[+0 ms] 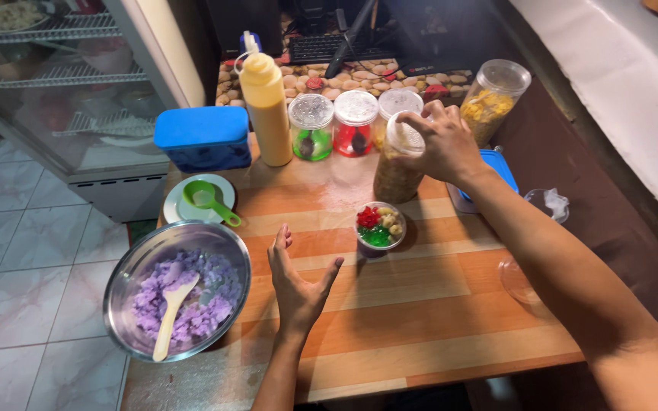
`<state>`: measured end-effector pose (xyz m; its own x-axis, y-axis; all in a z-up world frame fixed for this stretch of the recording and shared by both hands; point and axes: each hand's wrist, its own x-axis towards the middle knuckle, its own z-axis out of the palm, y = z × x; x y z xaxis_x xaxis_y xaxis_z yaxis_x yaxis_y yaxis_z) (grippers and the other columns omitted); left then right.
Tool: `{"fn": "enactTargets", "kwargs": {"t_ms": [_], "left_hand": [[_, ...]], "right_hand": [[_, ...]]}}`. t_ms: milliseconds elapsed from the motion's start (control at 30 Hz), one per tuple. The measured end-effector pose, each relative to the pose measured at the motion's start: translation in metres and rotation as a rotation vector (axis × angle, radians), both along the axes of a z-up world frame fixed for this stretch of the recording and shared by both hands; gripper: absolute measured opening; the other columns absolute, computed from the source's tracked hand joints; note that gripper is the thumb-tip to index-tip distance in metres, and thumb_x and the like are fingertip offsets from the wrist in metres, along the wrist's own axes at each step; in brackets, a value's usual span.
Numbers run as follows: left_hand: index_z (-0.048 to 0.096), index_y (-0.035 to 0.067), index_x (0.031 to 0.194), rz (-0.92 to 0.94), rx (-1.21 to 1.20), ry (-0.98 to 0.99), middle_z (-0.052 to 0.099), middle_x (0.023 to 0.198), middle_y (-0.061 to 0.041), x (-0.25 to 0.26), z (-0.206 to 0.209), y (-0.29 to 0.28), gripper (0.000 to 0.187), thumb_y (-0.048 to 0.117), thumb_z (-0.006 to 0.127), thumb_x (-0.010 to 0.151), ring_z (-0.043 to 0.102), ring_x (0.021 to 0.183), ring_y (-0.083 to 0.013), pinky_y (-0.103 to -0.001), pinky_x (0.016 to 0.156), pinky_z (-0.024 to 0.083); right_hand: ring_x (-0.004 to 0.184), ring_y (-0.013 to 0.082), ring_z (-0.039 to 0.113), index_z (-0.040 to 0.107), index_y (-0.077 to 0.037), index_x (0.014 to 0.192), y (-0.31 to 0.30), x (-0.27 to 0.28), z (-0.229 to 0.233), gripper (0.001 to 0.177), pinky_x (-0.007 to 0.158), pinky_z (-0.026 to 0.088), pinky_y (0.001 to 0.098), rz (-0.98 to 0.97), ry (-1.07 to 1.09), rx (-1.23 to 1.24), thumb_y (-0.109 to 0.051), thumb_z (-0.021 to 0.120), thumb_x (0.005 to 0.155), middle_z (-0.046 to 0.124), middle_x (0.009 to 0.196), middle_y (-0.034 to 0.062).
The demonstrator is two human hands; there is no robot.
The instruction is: The person scoops purple shaved ice into a clear plastic cup using a wooden spoon. They then add green jelly, red jelly, and yellow beans from separate containers into the cup, layering the ingredients.
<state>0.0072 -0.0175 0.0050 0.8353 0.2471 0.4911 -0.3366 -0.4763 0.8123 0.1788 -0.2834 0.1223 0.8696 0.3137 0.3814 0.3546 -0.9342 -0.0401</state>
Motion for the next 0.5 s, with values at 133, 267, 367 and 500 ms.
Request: {"fn": "enactTargets", "kwargs": {"t_ms": [133, 267, 367, 500], "left_hand": [[0.035, -0.003, 0.150, -0.009, 0.004, -0.010, 0.052, 0.131, -0.022, 0.000, 0.000, -0.006, 0.096, 0.029, 0.090, 0.077, 0.053, 0.123, -0.0343, -0.046, 0.108, 0.043], [0.036, -0.002, 0.150, -0.004, 0.008, 0.004, 0.052, 0.131, -0.022, 0.000, 0.000, -0.005, 0.094, 0.028, 0.089, 0.078, 0.053, 0.122, -0.0341, -0.046, 0.107, 0.043], [0.036, -0.002, 0.150, -0.001, 0.019, -0.002, 0.052, 0.131, -0.021, 0.001, 0.002, -0.004, 0.094, 0.028, 0.088, 0.079, 0.053, 0.122, -0.0337, -0.046, 0.107, 0.044], [0.035, 0.000, 0.150, 0.006, 0.003, 0.022, 0.052, 0.132, -0.021, -0.001, 0.004, -0.001, 0.094, 0.028, 0.089, 0.078, 0.053, 0.123, -0.0329, -0.046, 0.103, 0.044]], "right_hand": [[0.122, 0.0376, 0.052, 0.063, -0.029, 0.133, -0.020, 0.003, 0.000, 0.069, 0.100, 0.050, 0.0501, -0.098, 0.070, 0.011, -0.050, 0.088, 0.072, 0.055, 0.131, 0.0107], [0.126, 0.0376, 0.052, 0.062, -0.026, 0.134, -0.038, 0.010, -0.004, 0.065, 0.101, 0.050, 0.0503, -0.102, 0.044, 0.060, -0.042, 0.087, 0.076, 0.055, 0.136, 0.0100], [0.132, 0.0357, 0.050, 0.062, -0.024, 0.134, -0.045, 0.017, -0.009, 0.065, 0.103, 0.049, 0.0509, -0.112, 0.032, 0.107, -0.038, 0.088, 0.075, 0.055, 0.140, 0.0084], [0.136, 0.0348, 0.048, 0.062, -0.022, 0.133, -0.051, 0.029, -0.014, 0.066, 0.105, 0.046, 0.0509, -0.131, 0.020, 0.133, -0.036, 0.089, 0.073, 0.057, 0.142, 0.0063]]}}
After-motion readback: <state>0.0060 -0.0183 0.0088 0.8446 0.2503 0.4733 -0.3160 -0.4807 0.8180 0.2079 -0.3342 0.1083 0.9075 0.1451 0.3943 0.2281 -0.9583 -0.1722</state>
